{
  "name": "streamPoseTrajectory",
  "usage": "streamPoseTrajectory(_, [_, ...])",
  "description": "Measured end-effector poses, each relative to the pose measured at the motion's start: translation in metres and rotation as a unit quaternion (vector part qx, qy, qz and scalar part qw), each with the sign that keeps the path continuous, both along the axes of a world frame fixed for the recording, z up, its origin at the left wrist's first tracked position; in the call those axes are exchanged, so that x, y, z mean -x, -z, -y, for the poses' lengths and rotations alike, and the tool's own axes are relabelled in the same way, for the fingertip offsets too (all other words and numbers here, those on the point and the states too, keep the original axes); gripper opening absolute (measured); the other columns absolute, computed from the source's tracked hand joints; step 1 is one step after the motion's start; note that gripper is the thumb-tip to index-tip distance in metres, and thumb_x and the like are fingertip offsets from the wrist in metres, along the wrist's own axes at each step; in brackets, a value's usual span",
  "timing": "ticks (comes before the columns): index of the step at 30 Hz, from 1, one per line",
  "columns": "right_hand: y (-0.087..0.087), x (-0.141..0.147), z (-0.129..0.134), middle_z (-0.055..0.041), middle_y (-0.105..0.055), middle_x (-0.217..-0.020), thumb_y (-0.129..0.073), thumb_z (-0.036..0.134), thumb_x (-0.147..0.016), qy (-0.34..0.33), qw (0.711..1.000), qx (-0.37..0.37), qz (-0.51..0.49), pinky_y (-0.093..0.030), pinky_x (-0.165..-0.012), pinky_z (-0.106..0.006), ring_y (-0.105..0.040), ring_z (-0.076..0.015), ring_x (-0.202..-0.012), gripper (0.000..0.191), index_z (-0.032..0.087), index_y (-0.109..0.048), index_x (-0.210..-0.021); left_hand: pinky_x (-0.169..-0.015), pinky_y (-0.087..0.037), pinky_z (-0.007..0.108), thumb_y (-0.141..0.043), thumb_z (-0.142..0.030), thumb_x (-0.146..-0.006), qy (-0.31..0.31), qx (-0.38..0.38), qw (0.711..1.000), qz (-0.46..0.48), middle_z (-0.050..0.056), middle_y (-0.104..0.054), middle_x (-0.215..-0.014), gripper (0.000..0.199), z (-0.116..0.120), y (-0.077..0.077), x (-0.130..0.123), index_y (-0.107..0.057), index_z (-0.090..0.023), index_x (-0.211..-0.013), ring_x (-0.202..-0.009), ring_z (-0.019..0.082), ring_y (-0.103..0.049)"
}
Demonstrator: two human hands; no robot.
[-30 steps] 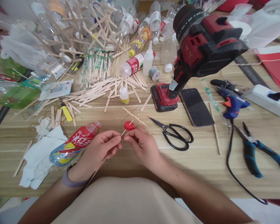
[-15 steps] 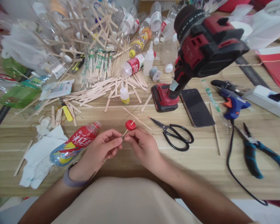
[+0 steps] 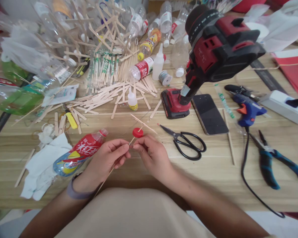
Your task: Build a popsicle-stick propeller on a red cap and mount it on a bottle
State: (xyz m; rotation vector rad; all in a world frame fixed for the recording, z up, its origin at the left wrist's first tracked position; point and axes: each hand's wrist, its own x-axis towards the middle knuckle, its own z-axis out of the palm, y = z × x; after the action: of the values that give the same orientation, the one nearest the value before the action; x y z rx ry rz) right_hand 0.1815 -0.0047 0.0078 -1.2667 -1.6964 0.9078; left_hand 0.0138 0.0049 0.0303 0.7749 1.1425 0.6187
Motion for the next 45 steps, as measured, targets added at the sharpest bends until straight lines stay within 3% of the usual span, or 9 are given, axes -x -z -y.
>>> streamPoseTrajectory(11, [0.0023,-0.0001,0.0014,-0.0023,-0.063,-0.074,-0.053,0.017,-0.093,-0.023,0.998,-0.048,0.03,-0.047,-0.064,-0.026,-0.06,-0.0159,-0.07,0.016,0.021,-0.058,-0.078,-0.041,-0.029,0.018,-0.064,-0.039,-0.081,0.005,-0.007,1.0,-0.006,-0.001,-0.061,-0.065,0.025,0.0005,0.003,0.0003,-0.063,-0.015,-0.078,-0.047,0.005,-0.044])
streamPoseTrajectory(33, [-0.0017,0.001,0.0006,-0.0014,-0.063,-0.072,-0.052,0.021,-0.093,-0.028,0.999,-0.012,0.011,-0.046,-0.062,-0.025,-0.058,-0.0149,-0.066,0.018,0.021,-0.058,-0.077,-0.044,-0.032,0.019,-0.066,-0.034,-0.077,0.009,-0.043,0.999,-0.026,-0.003,-0.059,-0.067,0.019,0.0008,-0.0006,-0.0022,-0.061,-0.016,-0.08,-0.05,0.006,-0.046])
streamPoseTrajectory(38, [-0.0013,0.0005,0.0009,-0.0015,-0.062,-0.072,-0.051,0.023,-0.094,-0.026,0.999,-0.018,0.014,-0.046,-0.062,-0.025,-0.058,-0.015,-0.066,0.018,0.021,-0.059,-0.078,-0.044,-0.029,0.019,-0.066,-0.035,-0.078,0.002,-0.044,0.999,-0.024,-0.006,-0.05,-0.054,0.02,0.0018,0.0006,-0.0018,-0.061,-0.016,-0.08,-0.047,0.007,-0.042])
streamPoseTrajectory(45, [-0.0019,0.0007,0.0014,-0.0023,-0.063,-0.073,-0.051,0.026,-0.095,-0.03,0.999,-0.015,0.012,-0.046,-0.062,-0.027,-0.058,-0.0157,-0.067,0.02,0.021,-0.059,-0.078,-0.042,-0.028,0.019,-0.07,-0.034,-0.073,-0.004,-0.013,1.0,0.012,-0.007,-0.049,-0.053,0.021,0.0001,-0.0027,-0.0019,-0.059,-0.017,-0.076,-0.045,0.005,-0.039])
